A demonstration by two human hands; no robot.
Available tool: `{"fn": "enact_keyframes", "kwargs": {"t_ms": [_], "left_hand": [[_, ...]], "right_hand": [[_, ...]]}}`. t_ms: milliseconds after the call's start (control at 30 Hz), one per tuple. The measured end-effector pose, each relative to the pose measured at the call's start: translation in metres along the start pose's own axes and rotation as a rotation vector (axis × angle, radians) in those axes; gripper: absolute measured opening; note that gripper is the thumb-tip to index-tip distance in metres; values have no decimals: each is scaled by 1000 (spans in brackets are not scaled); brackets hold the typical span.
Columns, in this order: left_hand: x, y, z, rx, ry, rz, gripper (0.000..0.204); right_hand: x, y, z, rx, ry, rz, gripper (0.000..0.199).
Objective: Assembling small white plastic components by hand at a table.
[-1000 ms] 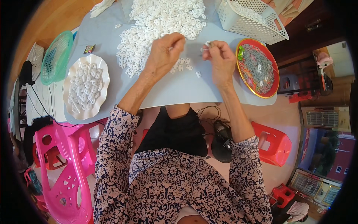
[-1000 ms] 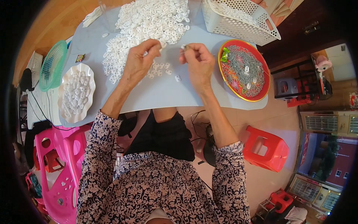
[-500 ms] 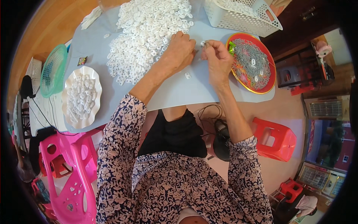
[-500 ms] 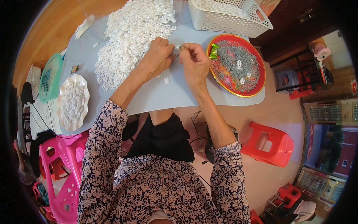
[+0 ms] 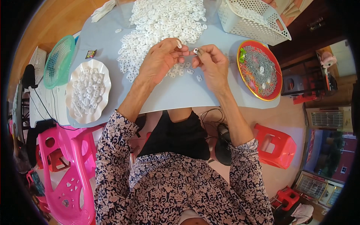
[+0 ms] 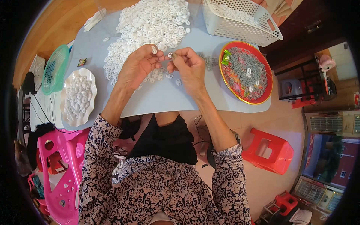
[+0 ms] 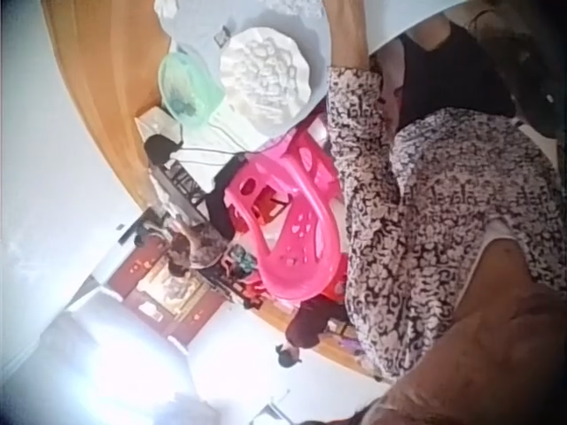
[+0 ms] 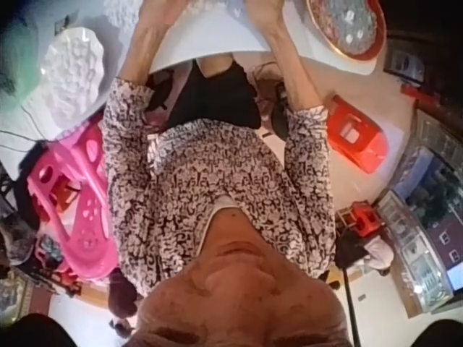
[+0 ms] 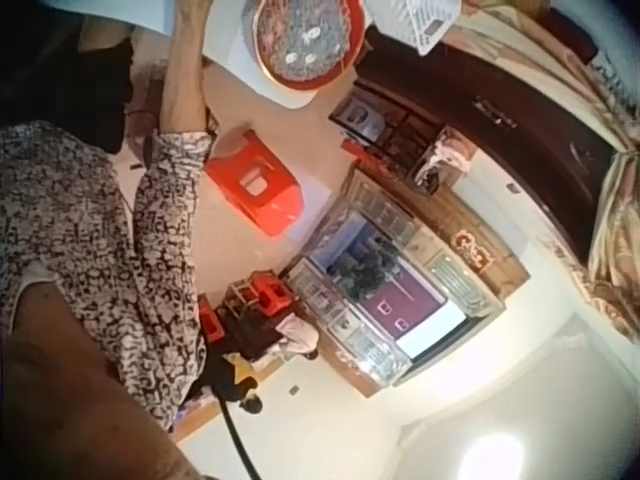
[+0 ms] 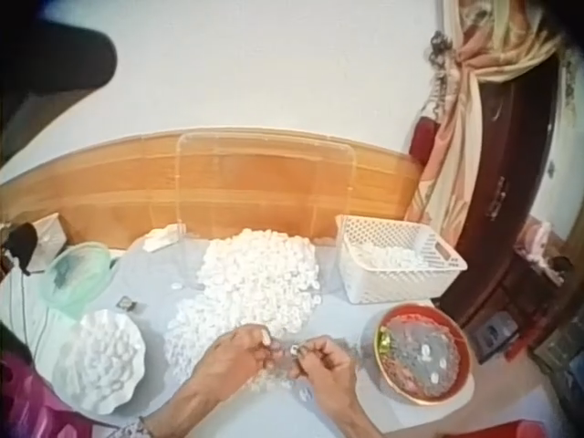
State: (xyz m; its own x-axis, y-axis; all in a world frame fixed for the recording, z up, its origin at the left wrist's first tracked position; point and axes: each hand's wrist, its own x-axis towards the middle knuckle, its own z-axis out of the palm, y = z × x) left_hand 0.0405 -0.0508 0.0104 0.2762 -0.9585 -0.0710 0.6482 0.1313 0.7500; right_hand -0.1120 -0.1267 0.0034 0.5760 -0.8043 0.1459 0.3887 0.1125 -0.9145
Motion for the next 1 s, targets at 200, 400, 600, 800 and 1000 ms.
{"fn": "enact_keyframes", "kwargs": {"t_ms": [200,400,600,800,1000], "left_hand": [[2,-3,-5,207,-18,29,20],[3,-11,-7,425,-44,130,25],[3,-11,-4,316,-62,27,17],[3,-11,0,284,-50,15,16],[1,-9,2,411,-67,89,19]], "right_hand": [[-1,8,1,-90,-12,-9,4],[-4,7,4,-117,8,-43,1],[-8,2,8,-243,-10,-69,8],[-9,3,11,-252,-9,-157,15],[-8,3,11,-337,0,-153,20]]}}
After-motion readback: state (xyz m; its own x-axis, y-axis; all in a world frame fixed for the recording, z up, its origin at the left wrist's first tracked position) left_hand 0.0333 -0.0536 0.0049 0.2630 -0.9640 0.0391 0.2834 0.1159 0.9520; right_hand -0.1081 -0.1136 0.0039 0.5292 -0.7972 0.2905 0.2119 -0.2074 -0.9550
